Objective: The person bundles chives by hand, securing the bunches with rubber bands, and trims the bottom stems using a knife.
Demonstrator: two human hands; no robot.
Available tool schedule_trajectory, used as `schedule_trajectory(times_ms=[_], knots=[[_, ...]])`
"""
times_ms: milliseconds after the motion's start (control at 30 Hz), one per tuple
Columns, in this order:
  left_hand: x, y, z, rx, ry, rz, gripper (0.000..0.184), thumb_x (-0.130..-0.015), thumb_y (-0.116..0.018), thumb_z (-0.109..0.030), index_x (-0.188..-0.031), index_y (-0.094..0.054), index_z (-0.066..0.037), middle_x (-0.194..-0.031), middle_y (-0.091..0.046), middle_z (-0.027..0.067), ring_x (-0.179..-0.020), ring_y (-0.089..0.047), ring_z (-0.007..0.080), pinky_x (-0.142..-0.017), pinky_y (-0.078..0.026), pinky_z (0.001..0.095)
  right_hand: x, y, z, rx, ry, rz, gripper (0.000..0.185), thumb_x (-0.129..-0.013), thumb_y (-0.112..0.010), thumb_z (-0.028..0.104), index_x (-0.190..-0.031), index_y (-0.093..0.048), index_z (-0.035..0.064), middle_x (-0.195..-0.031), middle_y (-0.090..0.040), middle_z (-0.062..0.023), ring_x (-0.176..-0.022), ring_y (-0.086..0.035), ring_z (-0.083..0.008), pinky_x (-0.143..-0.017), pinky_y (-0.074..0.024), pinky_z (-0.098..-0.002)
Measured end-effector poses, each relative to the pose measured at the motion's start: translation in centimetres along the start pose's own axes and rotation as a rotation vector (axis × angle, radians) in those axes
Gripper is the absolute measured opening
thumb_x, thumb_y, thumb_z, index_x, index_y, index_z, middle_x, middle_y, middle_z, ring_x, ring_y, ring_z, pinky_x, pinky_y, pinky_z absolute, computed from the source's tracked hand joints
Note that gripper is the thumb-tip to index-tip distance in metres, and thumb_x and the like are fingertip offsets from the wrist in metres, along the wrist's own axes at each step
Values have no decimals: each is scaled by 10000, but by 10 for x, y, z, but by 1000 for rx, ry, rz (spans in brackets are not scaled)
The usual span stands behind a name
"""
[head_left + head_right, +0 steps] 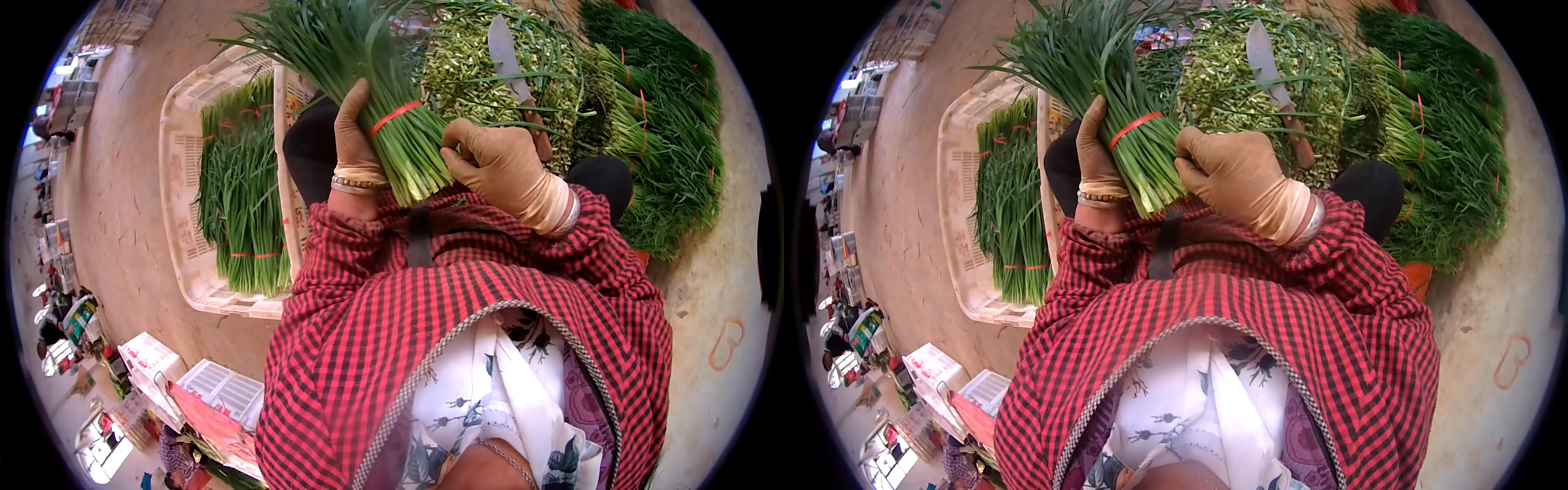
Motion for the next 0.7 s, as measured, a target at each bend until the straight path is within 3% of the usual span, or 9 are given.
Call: schedule_trajectory(times_ms=[67, 133, 300, 367, 500, 533, 567, 600, 700], knots=[[-2, 2, -5, 22, -32, -6, 402, -883, -637, -325, -1156, -601, -32, -1038, -673, 125, -877, -672, 281, -787, -581, 421, 0, 3, 1, -38, 0, 7, 140, -828, -692, 174, -921, -632, 88, -644, -628, -79, -557, -615, -197, -535, -473, -312], [-3, 7, -13, 34, -110, -40, 434, -894, -625, -354, -1185, -587, -34, -1050, -666, 137, -885, -673, 296, -779, -587, 444, 8, 14, 0, -252, -101, 213, 118, -834, -667, 149, -904, -628, 62, -643, -624, -82, -558, -609, -186, -538, -471, -309], [-7, 37, -43, 37, -266, -41, 479, -905, -601, -427, -1221, -584, -68, -1137, -643, 122, -968, -655, 288, -834, -577, 441, 50, 43, -29, -219, -206, 439, 136, -840, -657, 154, -894, -621, 35, -650, -618, -70, -568, -597, -156, -547, -470, -299], [-7, 44, -53, 7, -309, -75, 530, -895, -587, -471, -1242, -570, -70, -1168, -635, 115, -976, -651, 295, -865, -567, 445, 69, 58, -53, -105, -306, 510, 131, -835, -651, 161, -893, -623, 46, -671, -631, -90, -587, -620, -213, -563, -482, -326], [-5, 54, -66, 49, -279, 105, 585, -885, -565, -507, -1273, -548, -70, -1187, -630, 122, -1008, -643, 306, -874, -559, 457, 97, 93, -108, 648, -335, 451, 166, -831, -640, 210, -946, -655, 91, -778, -671, -147, -757, -648, -371, -699, -514, -441], [-8, 60, -68, 92, -283, 111, 602, -883, -552, -514, -1288, -537, -69, -1194, -628, 133, -1026, -638, 309, -875, -555, 458, 94, 103, -112, 732, -435, 442, 186, -838, -633, 230, -968, -664, 101, -814, -679, -151, -811, -650, -370, -734, -512, -460], [-11, 67, -69, 136, -286, 118, 619, -881, -540, -522, -1303, -526, -69, -1200, -625, 144, -1045, -632, 313, -877, -552, 459, 87, 108, -113, 690, -479, 402, 217, -847, -635, 221, -1027, -667, 103, -855, -679, -143, -820, -661, -332, -718, -518, -426], [-16, 80, -70, 130, -261, 300, 714, -884, -556, -498, -1361, -442, 21, -1318, -536, 234, -1166, -572, 334, -995, -489, 468, 77, 106, -102, 507, -391, 250, 246, -852, -642, 203, -1073, -660, 98, -923, -678, -143, -828, -664, -317, -731, -523, -408], [-9, 50, -61, -81, -352, 110, 550, -897, -531, -442, -1267, -554, -36, -1185, -631, 162, -1041, -636, 315, -894, -541, 454, 34, 75, -49, -79, -67, 10, 352, -855, -671, 144, -1198, -627, 80, -1117, -648, -140, -854, -668, -281, -775, -532, -346]])
Point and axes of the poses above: each hand's wrist, its own x-axis away from the middle knuckle, its own y-axis out of the back of the hand, z = x × y, the point moved 2 cm from there along -x, towards the middle knuckle
